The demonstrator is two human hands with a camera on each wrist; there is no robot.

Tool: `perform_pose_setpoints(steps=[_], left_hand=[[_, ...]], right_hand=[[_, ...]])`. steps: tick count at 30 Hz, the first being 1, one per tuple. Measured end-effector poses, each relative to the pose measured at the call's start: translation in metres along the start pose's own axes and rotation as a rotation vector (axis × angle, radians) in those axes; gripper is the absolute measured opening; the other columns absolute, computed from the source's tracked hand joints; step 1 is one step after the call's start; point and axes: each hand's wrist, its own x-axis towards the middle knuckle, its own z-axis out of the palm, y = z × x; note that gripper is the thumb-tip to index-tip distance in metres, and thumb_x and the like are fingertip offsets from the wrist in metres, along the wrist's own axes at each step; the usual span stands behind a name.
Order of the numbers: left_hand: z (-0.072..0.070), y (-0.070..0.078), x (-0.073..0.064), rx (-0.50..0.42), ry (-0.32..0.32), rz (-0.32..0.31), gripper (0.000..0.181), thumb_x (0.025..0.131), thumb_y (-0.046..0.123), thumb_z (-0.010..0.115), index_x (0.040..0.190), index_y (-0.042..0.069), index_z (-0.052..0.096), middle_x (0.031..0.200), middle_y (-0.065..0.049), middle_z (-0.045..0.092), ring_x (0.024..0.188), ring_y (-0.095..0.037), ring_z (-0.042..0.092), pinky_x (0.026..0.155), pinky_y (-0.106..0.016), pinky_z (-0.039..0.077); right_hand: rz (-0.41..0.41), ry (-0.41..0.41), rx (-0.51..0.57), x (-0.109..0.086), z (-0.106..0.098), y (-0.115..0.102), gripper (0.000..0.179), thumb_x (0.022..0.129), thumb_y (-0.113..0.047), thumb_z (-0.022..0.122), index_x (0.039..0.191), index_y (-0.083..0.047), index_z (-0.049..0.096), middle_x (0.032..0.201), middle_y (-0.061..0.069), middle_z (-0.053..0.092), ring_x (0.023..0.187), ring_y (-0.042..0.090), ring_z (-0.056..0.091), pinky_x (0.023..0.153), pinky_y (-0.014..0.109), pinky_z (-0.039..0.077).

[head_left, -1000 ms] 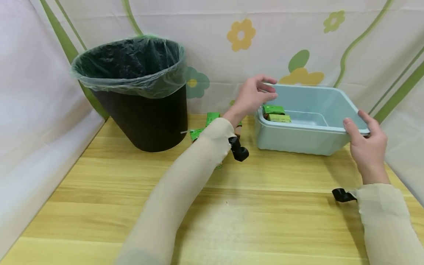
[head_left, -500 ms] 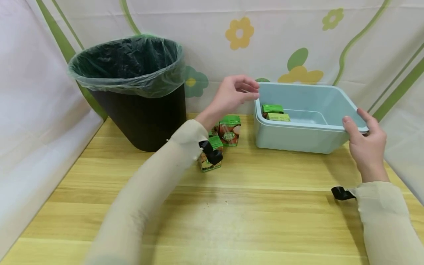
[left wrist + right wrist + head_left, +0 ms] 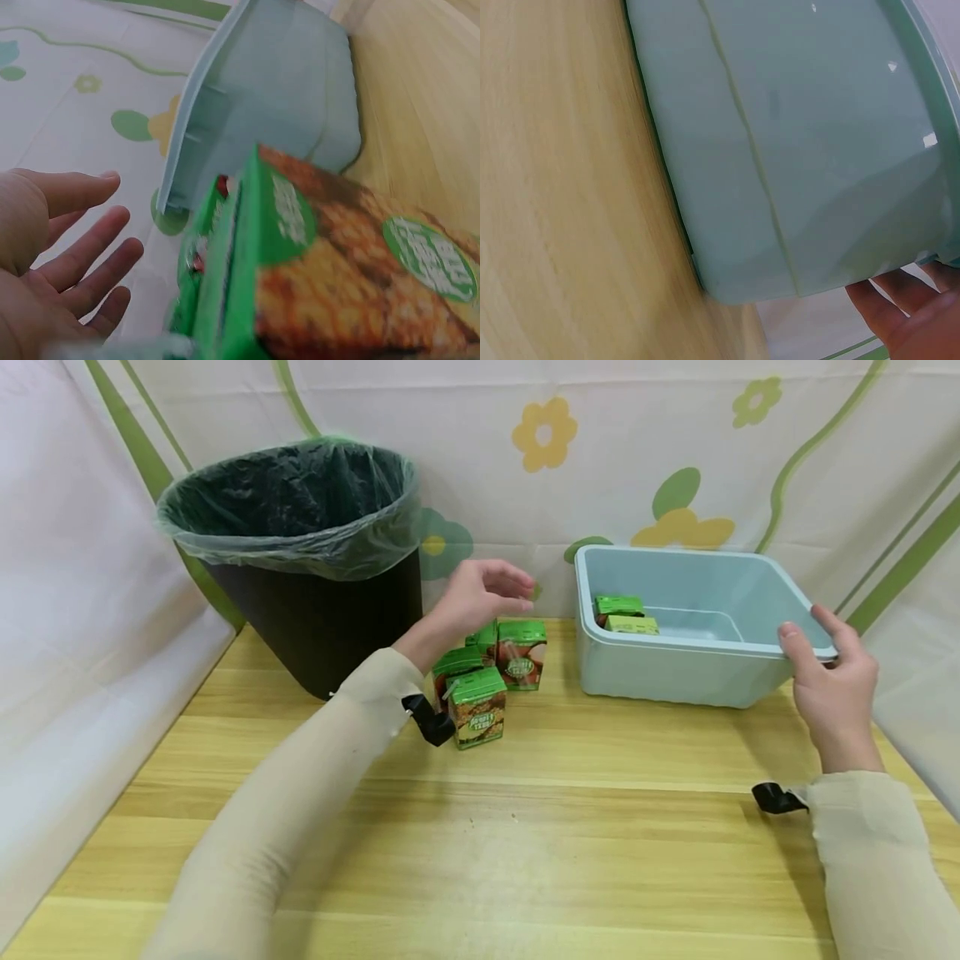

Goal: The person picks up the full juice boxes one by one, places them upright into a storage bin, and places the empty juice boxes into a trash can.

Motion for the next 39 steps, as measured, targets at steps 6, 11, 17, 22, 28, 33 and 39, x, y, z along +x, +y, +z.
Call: perform_pose_setpoints(steps=[6, 11, 17, 22, 28, 33, 39], left_hand=[[-0.005, -0.015, 0.001, 0.113, 0.009, -0.041, 0.027, 0.093, 0.013, 0.083, 0.120, 0.014, 0.077, 0.124, -0.004, 0.077, 0.116, -0.021, 0.069, 0.105, -0.041, 0.056], [-0.002, -0.020, 0.004, 0.160, -0.022, -0.050, 0.031, 0.093, 0.010, 0.083, 0.123, 0.013, 0.076, 0.126, -0.005, 0.075, 0.122, -0.024, 0.067, 0.108, -0.042, 0.054], [0.000, -0.022, 0.004, 0.212, -0.061, -0.063, 0.035, 0.091, 0.007, 0.084, 0.124, 0.009, 0.075, 0.128, -0.009, 0.075, 0.124, -0.027, 0.066, 0.109, -0.043, 0.053], [0.002, -0.026, 0.005, 0.275, -0.090, -0.073, 0.036, 0.091, 0.009, 0.085, 0.125, 0.011, 0.074, 0.129, -0.008, 0.074, 0.126, -0.027, 0.064, 0.111, -0.045, 0.053], [0.005, -0.027, 0.003, 0.365, -0.100, -0.078, 0.039, 0.089, 0.016, 0.087, 0.125, 0.015, 0.074, 0.130, -0.004, 0.071, 0.126, -0.025, 0.062, 0.112, -0.046, 0.052], [0.006, -0.026, 0.004, 0.414, -0.112, -0.081, 0.041, 0.087, 0.018, 0.090, 0.125, 0.016, 0.075, 0.131, -0.003, 0.071, 0.126, -0.024, 0.062, 0.113, -0.045, 0.051], [0.009, -0.027, 0.005, 0.501, -0.122, -0.080, 0.047, 0.087, 0.019, 0.090, 0.131, 0.020, 0.073, 0.139, -0.003, 0.068, 0.132, -0.024, 0.059, 0.115, -0.045, 0.050]], right_hand=[[0.000, -0.009, -0.008, -0.001, -0.001, 0.002, 0.064, 0.103, -0.045, 0.064, 0.163, -0.037, 0.042, 0.157, -0.014, 0.046, 0.091, 0.001, 0.050, 0.067, 0.007, 0.044], [-0.004, -0.004, -0.016, -0.002, -0.001, 0.000, 0.064, 0.104, -0.046, 0.064, 0.163, -0.037, 0.042, 0.164, -0.012, 0.042, 0.090, 0.001, 0.049, 0.067, 0.007, 0.043], [-0.005, 0.010, -0.010, -0.003, 0.001, -0.003, 0.065, 0.103, -0.045, 0.065, 0.163, -0.034, 0.043, 0.157, -0.013, 0.046, 0.085, 0.002, 0.048, 0.064, 0.008, 0.043], [-0.004, 0.020, -0.015, -0.004, 0.001, -0.004, 0.064, 0.103, -0.045, 0.065, 0.163, -0.034, 0.043, 0.154, -0.012, 0.048, 0.085, 0.001, 0.049, 0.065, 0.007, 0.043], [-0.003, 0.029, -0.014, -0.003, 0.001, -0.002, 0.064, 0.103, -0.044, 0.065, 0.162, -0.034, 0.045, 0.157, -0.010, 0.047, 0.083, 0.001, 0.048, 0.065, 0.007, 0.042], [-0.006, 0.017, -0.014, -0.002, 0.001, 0.000, 0.064, 0.103, -0.045, 0.065, 0.162, -0.035, 0.044, 0.156, -0.012, 0.047, 0.086, 0.002, 0.049, 0.065, 0.007, 0.043], [-0.006, -0.002, -0.019, -0.002, 0.000, 0.001, 0.064, 0.103, -0.047, 0.064, 0.163, -0.037, 0.042, 0.158, -0.012, 0.045, 0.092, 0.001, 0.049, 0.068, 0.007, 0.044]])
